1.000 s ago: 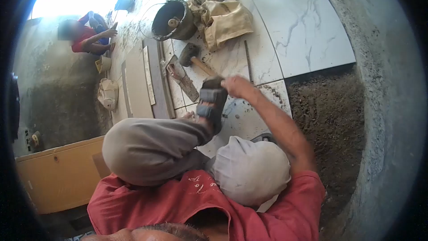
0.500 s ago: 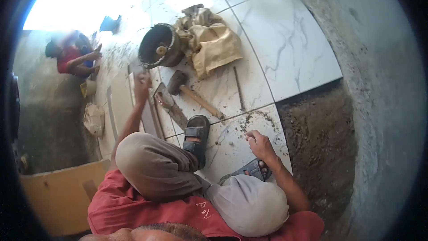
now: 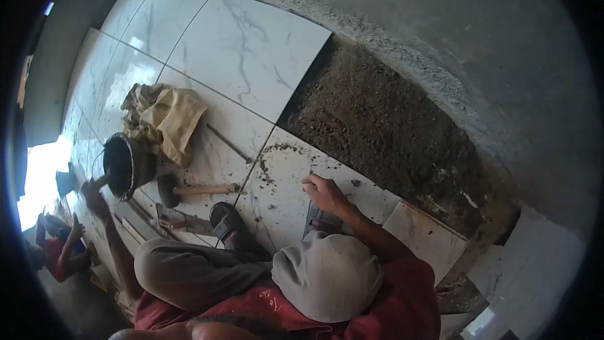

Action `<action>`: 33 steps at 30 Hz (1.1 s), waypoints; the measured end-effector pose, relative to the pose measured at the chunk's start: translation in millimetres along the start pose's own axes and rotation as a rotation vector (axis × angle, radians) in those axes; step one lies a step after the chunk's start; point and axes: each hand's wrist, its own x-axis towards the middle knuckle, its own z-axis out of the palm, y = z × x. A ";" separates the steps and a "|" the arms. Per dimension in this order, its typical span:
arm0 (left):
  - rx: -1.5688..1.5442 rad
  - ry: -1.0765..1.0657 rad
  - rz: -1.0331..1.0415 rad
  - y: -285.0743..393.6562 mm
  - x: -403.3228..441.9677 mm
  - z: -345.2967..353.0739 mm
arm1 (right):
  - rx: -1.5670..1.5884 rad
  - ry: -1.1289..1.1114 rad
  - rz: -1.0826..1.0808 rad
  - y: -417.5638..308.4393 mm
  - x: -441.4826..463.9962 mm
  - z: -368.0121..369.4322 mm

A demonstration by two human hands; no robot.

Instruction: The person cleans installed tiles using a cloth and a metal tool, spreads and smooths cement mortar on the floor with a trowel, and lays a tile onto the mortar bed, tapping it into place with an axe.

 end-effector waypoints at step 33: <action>0.051 -0.629 0.550 339.5 -61.8 137.8 | 1.309 -0.368 -0.349 -177.8 27.1 58.1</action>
